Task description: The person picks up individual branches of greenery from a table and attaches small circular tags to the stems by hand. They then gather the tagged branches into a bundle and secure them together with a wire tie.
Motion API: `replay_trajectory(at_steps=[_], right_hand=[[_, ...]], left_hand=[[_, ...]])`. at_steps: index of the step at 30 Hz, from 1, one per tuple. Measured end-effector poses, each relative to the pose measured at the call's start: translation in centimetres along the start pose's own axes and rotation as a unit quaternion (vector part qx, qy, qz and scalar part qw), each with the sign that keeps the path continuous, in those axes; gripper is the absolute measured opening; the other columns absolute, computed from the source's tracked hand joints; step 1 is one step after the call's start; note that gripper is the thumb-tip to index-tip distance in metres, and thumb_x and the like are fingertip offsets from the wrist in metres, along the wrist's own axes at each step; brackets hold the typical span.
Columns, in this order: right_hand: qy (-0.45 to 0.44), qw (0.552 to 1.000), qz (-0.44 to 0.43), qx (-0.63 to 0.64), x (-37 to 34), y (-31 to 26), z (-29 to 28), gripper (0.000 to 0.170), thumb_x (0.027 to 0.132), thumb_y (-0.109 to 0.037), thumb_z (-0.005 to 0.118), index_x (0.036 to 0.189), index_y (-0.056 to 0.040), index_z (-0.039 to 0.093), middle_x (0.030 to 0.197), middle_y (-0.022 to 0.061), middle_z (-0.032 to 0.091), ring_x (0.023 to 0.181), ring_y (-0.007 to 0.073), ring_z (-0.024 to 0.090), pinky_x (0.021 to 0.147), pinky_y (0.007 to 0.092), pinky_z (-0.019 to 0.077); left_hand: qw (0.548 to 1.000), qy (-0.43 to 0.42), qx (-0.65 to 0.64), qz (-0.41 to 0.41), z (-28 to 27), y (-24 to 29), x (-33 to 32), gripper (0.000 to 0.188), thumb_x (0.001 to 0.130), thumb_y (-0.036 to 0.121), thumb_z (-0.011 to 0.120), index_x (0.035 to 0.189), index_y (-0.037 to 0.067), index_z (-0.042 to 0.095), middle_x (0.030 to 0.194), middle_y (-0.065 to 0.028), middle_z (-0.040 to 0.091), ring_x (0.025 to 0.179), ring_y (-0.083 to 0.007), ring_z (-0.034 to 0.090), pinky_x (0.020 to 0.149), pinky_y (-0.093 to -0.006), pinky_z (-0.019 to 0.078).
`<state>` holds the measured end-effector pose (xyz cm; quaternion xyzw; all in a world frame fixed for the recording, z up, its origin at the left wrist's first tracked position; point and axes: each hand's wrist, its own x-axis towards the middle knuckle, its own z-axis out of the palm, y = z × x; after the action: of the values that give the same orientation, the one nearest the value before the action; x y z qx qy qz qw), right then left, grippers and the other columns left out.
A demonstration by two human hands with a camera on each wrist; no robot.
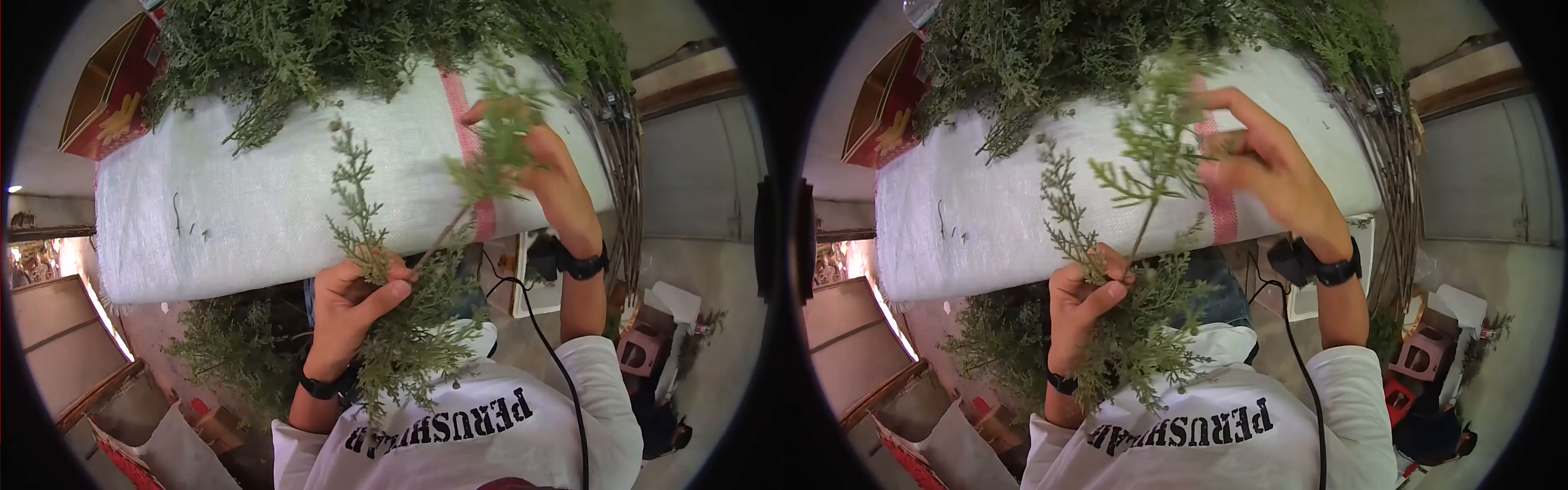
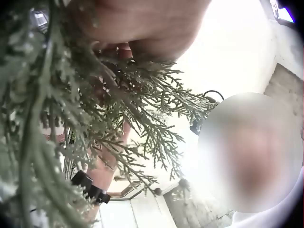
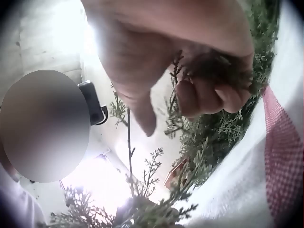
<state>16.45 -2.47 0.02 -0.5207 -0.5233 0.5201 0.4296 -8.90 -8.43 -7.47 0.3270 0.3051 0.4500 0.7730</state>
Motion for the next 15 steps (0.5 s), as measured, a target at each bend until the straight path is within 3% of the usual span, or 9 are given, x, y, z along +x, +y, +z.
replay_trajectory(at_steps=[4,9,12,15], right_hand=[[-0.004,0.997,0.026,-0.078,-2.3,0.7,1.6,0.025,0.089,-0.007,0.069,0.113,0.0,0.064,0.096,0.001,0.065,0.087,0.0075,0.056,0.08,0.0226,0.0467],[-0.053,0.996,0.003,-0.078,-4.4,0.8,2.6,0.024,0.087,-0.006,0.072,0.109,0.0009,0.066,0.097,0.0025,0.066,0.088,0.0085,0.058,0.08,0.0246,0.048],[-0.045,0.992,-0.099,-0.064,-4.9,1.6,3.6,0.027,0.087,-0.009,0.069,0.111,0.0031,0.062,0.105,0.0108,0.067,0.092,0.0178,0.066,0.087,0.0309,0.0516],[0.009,0.999,-0.044,0.031,-5.5,1.1,4.5,0.025,0.087,-0.006,0.071,0.109,0.0027,0.065,0.097,0.0091,0.069,0.087,0.0142,0.065,0.082,0.0283,0.0511]], left_hand=[[0.998,0.008,0.035,0.048,0.0,-0.6,0.3,0.013,0.086,-0.005,0.071,0.098,-0.002,0.068,0.098,-0.0052,0.068,0.091,-0.0132,0.065,0.082,-0.0262,0.0511],[0.997,0.037,0.052,0.035,0.9,-0.1,0.3,0.013,0.087,-0.004,0.071,0.099,-0.002,0.07,0.096,-0.0052,0.07,0.09,-0.0115,0.064,0.08,-0.0257,0.0508],[0.993,0.036,0.097,0.047,1.3,0.3,0.4,0.013,0.086,-0.003,0.073,0.099,-0.002,0.072,0.096,-0.0058,0.071,0.089,-0.0107,0.064,0.079,-0.0249,0.0502],[0.992,0.054,0.095,0.066,1.5,0.3,0.5,0.014,0.085,-0.004,0.073,0.099,-0.002,0.072,0.096,-0.006,0.072,0.088,-0.0103,0.064,0.079,-0.0246,0.0498]])
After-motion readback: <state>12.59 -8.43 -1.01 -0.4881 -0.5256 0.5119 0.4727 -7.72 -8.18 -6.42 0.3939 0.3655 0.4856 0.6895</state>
